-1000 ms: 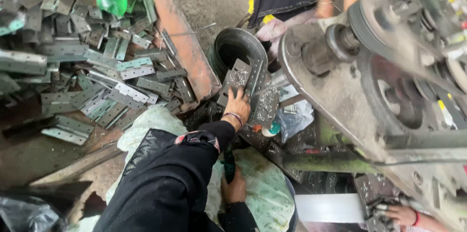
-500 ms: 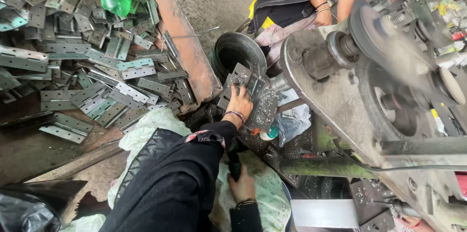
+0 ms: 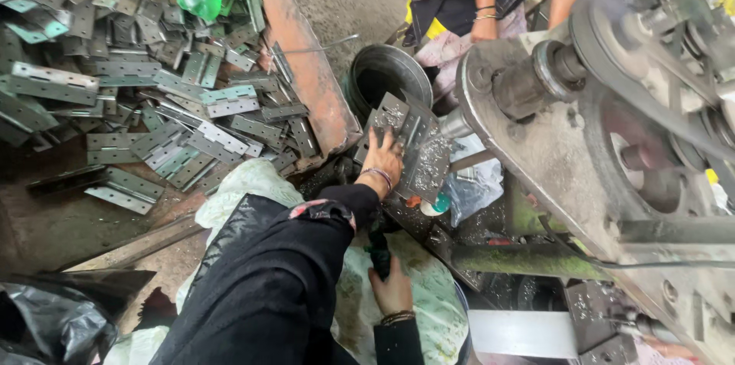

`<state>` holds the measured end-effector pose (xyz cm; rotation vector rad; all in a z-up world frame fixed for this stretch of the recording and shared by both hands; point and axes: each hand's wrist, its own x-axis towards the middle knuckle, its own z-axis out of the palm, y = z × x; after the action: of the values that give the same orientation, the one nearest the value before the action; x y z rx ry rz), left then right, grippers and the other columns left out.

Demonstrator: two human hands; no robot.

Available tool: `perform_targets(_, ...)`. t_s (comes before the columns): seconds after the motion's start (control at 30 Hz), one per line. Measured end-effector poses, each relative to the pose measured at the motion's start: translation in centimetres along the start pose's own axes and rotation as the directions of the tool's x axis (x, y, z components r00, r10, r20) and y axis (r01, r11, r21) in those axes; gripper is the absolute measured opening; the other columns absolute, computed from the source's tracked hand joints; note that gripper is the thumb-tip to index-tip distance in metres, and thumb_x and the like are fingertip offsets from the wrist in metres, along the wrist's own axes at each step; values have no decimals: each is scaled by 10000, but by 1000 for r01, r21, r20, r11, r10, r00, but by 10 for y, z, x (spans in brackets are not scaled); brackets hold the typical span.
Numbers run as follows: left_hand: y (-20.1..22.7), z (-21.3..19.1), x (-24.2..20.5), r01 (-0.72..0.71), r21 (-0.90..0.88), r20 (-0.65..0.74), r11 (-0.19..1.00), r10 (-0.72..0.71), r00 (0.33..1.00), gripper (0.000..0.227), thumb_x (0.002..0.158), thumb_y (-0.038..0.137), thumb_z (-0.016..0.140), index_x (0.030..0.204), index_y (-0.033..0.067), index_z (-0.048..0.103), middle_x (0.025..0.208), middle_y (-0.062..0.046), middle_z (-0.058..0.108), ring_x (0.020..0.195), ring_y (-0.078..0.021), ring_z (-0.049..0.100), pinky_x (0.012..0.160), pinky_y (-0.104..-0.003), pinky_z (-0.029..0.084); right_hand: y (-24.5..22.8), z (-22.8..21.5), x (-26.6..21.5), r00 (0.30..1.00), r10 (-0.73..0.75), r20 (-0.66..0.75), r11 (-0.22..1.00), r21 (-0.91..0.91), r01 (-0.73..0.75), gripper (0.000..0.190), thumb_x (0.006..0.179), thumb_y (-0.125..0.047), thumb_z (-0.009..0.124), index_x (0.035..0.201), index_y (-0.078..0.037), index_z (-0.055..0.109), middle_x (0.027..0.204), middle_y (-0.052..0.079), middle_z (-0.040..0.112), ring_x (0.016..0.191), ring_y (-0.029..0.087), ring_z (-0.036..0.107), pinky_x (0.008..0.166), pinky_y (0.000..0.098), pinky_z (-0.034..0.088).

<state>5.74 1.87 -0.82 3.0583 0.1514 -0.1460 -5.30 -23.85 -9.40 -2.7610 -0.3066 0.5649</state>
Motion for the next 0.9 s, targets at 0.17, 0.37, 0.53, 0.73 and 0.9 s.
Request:
perform_targets(0.17, 1, -4, 20, 32, -26, -86, 999, -34, 996, 460, 1048, 286, 401, 1446, 147, 587, 1567, -67, 457, 1538, -415, 175, 1128, -788, 134, 8, 29, 7, 985, -86, -150, 996, 7, 88, 696, 848, -355, 742, 1446, -106, 486, 1082, 280, 725, 972, 461, 708, 804, 535, 567)
perform_targets(0.37, 1, 3, 31, 20, -32, -37, 999, -21, 999, 441, 1050, 284, 431, 1418, 132, 620, 1597, -66, 447, 1561, -410, 174, 1147, -768, 138, 15, 74, 5, 979, -88, -183, 992, 76, 103, 729, 873, -327, 721, 1476, -52, 415, 1044, 269, 725, 925, 451, 722, 779, 529, 590)
perform_targets(0.53, 1, 7, 29, -3, -11, -154, 1000, 1, 988, 473, 1003, 312, 458, 1411, 119, 598, 1548, -69, 460, 1515, -403, 194, 1151, -736, 144, 3, 42, 5, 992, -68, -110, 996, 44, 73, 707, 875, -330, 718, 1454, -45, 428, 1065, 256, 704, 945, 463, 695, 781, 558, 561)
perform_targets(0.73, 6, 5, 1, -74, 5, -80, 997, 74, 994, 420, 1003, 309, 515, 1330, 102, 678, 1439, -107, 585, 1493, -402, 287, 1159, -714, 178, -7, -17, 4, 994, -95, -50, 993, -77, 91, 718, 833, -397, 744, 1408, -52, 489, 1052, 282, 715, 980, 453, 701, 837, 514, 552)
perform_targets(0.9, 21, 7, -50, -177, 13, -24, 984, 177, 984, 345, 1031, 267, 535, 1249, 106, 747, 1281, -97, 723, 1443, -411, 413, 1168, -704, 270, -19, -27, 2, 987, -136, -89, 990, -46, 133, 684, 806, -396, 744, 1368, -67, 534, 1060, 277, 722, 1008, 453, 695, 847, 502, 549)
